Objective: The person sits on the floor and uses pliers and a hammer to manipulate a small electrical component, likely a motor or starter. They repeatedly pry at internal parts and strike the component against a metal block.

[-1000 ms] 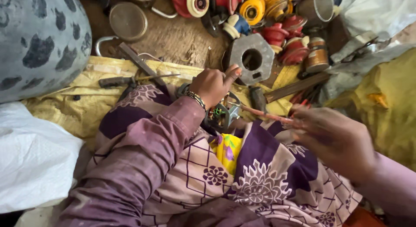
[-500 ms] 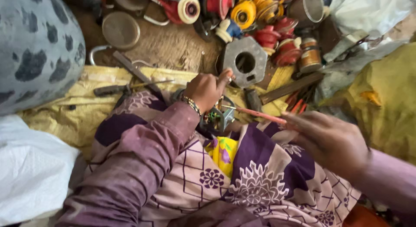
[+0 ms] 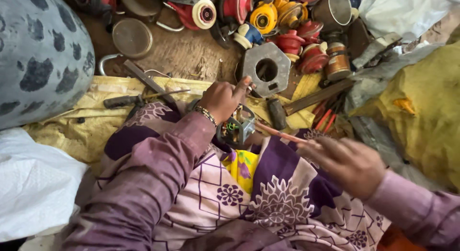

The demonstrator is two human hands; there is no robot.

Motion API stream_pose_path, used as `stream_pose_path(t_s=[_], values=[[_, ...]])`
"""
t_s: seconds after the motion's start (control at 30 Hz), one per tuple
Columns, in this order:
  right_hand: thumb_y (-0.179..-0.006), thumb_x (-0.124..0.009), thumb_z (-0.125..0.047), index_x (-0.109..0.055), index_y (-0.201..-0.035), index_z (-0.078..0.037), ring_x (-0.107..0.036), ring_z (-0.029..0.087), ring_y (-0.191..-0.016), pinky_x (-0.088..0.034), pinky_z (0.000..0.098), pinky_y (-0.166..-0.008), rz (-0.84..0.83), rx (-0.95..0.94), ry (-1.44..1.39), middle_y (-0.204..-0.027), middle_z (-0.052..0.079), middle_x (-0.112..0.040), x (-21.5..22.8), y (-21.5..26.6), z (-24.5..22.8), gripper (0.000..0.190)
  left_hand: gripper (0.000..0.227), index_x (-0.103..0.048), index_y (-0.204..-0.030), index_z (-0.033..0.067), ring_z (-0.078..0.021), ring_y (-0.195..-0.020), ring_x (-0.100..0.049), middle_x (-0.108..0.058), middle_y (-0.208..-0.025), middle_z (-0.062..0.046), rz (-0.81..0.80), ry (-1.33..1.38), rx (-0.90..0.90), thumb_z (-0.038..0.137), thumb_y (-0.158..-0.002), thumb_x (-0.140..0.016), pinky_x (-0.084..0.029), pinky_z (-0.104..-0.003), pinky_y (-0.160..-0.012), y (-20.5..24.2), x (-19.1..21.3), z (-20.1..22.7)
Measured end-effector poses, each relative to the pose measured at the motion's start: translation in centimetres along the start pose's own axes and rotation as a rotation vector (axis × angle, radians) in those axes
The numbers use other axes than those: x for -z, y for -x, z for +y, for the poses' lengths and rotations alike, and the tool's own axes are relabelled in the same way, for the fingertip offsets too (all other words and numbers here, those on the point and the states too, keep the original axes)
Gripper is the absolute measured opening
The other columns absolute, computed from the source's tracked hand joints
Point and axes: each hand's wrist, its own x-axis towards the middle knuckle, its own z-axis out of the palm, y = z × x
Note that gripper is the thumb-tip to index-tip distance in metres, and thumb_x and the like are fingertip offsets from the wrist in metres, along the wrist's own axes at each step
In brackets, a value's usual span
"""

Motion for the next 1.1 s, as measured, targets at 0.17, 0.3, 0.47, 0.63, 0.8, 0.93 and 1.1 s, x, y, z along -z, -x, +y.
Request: stream_pose_path(t_s=[0.17, 0.3, 0.47, 0.63, 0.8, 0.93, 1.1], values=[[-0.093, -0.079, -0.016, -0.073, -0.126, -0.010, -0.069, 0.025, -0.078, -0.055, 0.0346, -0.067, 0.207, -0.654, -0.134, -0.096, 0.012, -0.072, -1.5, 4.6, -1.1, 0.034, 0.087, -0.074, -0.071, 0.0036, -0.0435, -0.074, -0.068, -0.069, -0.072, -0.023, -0.035, 0.065, -0.040, 0.072, -0.099, -0.028, -0.051, -0.052, -0.068, 1.1, 0.1, -0.4], [-0.097, -0.076, -0.012, -0.073, -0.131, -0.010, -0.070, 0.030, -0.091, -0.057, 0.0404, -0.081, 0.252, -0.864, -0.174, -0.109, 0.013, -0.073, -8.0, 5.2, -0.4, 0.034, 0.089, -0.079, -0.078, 0.0074, -0.0396, -0.075, -0.071, -0.071, -0.073, -0.020, -0.100, 0.096, -0.023, 0.073, -0.099, -0.024, -0.054, -0.047, -0.073, 0.5, 0.2, -0.4], [-0.083, -0.078, -0.005, -0.076, -0.120, -0.008, -0.060, 0.036, -0.120, -0.050, 0.0492, -0.105, 0.322, -0.701, -0.173, -0.128, 0.015, -0.070, -10.2, -0.8, -1.8, 0.037, 0.084, -0.075, -0.121, 0.0252, -0.0368, -0.080, -0.071, -0.074, -0.082, -0.017, -0.069, 0.178, -0.072, 0.075, -0.095, -0.013, -0.053, -0.046, -0.072, 0.7, -0.1, -0.9], [-0.081, -0.085, -0.011, -0.079, -0.103, -0.013, -0.056, 0.036, -0.126, -0.050, 0.0463, -0.106, 0.444, -0.473, -0.390, -0.133, 0.010, -0.068, -8.8, -10.0, -4.5, 0.024, 0.089, -0.072, -0.125, 0.0254, -0.0372, -0.080, -0.072, -0.074, -0.079, -0.017, -0.148, 0.197, -0.044, 0.077, -0.092, -0.008, -0.054, -0.045, -0.074, 0.2, 0.0, -0.8], [-0.075, -0.083, -0.007, -0.079, -0.100, -0.013, -0.056, 0.037, -0.125, -0.049, 0.0481, -0.105, 0.380, -0.323, -0.380, -0.134, 0.010, -0.065, -7.0, -13.6, -4.0, 0.026, 0.092, -0.080, -0.098, 0.0099, -0.0410, -0.087, -0.070, -0.072, -0.082, -0.020, -0.143, 0.188, 0.021, 0.077, -0.097, -0.016, -0.054, -0.047, -0.076, 0.3, 0.5, -0.2], [-0.071, -0.082, -0.008, -0.078, -0.098, -0.013, -0.056, 0.036, -0.116, -0.050, 0.0465, -0.097, 0.360, -0.251, -0.360, -0.119, 0.009, -0.064, -7.4, -14.1, -3.0, 0.028, 0.090, -0.078, -0.091, 0.0065, -0.0410, -0.085, -0.071, -0.072, -0.079, -0.022, -0.155, 0.197, 0.052, 0.075, -0.095, -0.020, -0.053, -0.048, -0.077, 0.3, 1.0, 0.0], [-0.071, -0.078, -0.001, -0.080, -0.100, -0.013, -0.056, 0.029, -0.096, -0.051, 0.0393, -0.085, 0.310, -0.219, -0.381, -0.101, 0.004, -0.063, -8.8, -13.7, -2.9, 0.032, 0.090, -0.078, -0.092, 0.0072, -0.0407, -0.086, -0.071, -0.073, -0.080, -0.020, -0.128, 0.200, 0.019, 0.074, -0.097, -0.017, -0.054, -0.048, -0.079, 0.2, 0.6, -0.1]])
